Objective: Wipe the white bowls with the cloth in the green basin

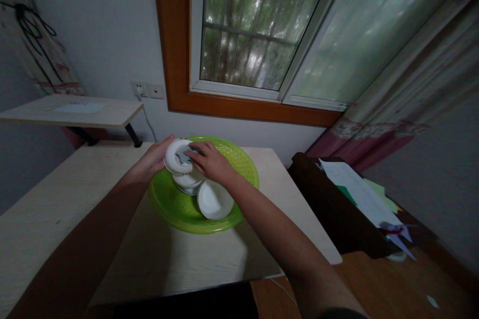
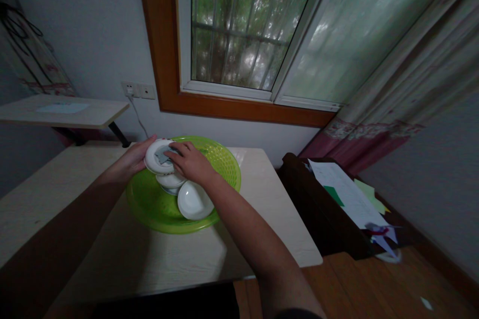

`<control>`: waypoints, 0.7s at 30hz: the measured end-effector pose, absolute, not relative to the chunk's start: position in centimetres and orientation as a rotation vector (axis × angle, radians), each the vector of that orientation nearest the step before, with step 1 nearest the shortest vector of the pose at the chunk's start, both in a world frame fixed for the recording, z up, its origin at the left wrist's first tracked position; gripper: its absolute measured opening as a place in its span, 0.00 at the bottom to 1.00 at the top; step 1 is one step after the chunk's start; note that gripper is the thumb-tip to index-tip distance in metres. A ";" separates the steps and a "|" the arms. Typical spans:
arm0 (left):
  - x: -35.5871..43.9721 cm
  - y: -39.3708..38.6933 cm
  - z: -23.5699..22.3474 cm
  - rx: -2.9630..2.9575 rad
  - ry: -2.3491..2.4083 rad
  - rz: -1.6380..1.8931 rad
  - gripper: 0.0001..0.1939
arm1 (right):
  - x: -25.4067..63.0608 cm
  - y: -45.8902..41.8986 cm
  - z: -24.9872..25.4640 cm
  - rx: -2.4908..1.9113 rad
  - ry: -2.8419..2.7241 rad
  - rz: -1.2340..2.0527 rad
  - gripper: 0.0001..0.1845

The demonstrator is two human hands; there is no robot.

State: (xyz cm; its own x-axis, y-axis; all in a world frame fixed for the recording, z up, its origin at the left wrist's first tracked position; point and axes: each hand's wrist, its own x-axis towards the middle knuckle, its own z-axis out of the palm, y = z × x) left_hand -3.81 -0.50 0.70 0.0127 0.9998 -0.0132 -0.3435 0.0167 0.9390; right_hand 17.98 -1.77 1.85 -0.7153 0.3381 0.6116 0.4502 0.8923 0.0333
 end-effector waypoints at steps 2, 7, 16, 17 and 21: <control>-3.7 -0.5 0.8 0.902 0.964 1.322 0.16 | 18.3 -1.6 1.4 -0.650 -2.407 -0.233 0.19; -3.5 -0.7 1.0 0.881 0.990 1.367 0.15 | 18.6 -1.7 1.1 -0.644 -2.452 -0.198 0.15; -4.0 0.2 -0.2 0.975 0.983 1.303 0.18 | 17.8 -2.7 1.6 -0.617 -2.524 -0.356 0.18; -4.1 0.4 -0.4 0.984 0.977 1.301 0.18 | 17.8 -2.7 1.6 -0.681 -2.506 -0.373 0.18; -4.3 0.8 -0.9 1.005 0.994 1.322 0.19 | 18.1 -2.7 1.9 -0.824 -2.478 -0.370 0.16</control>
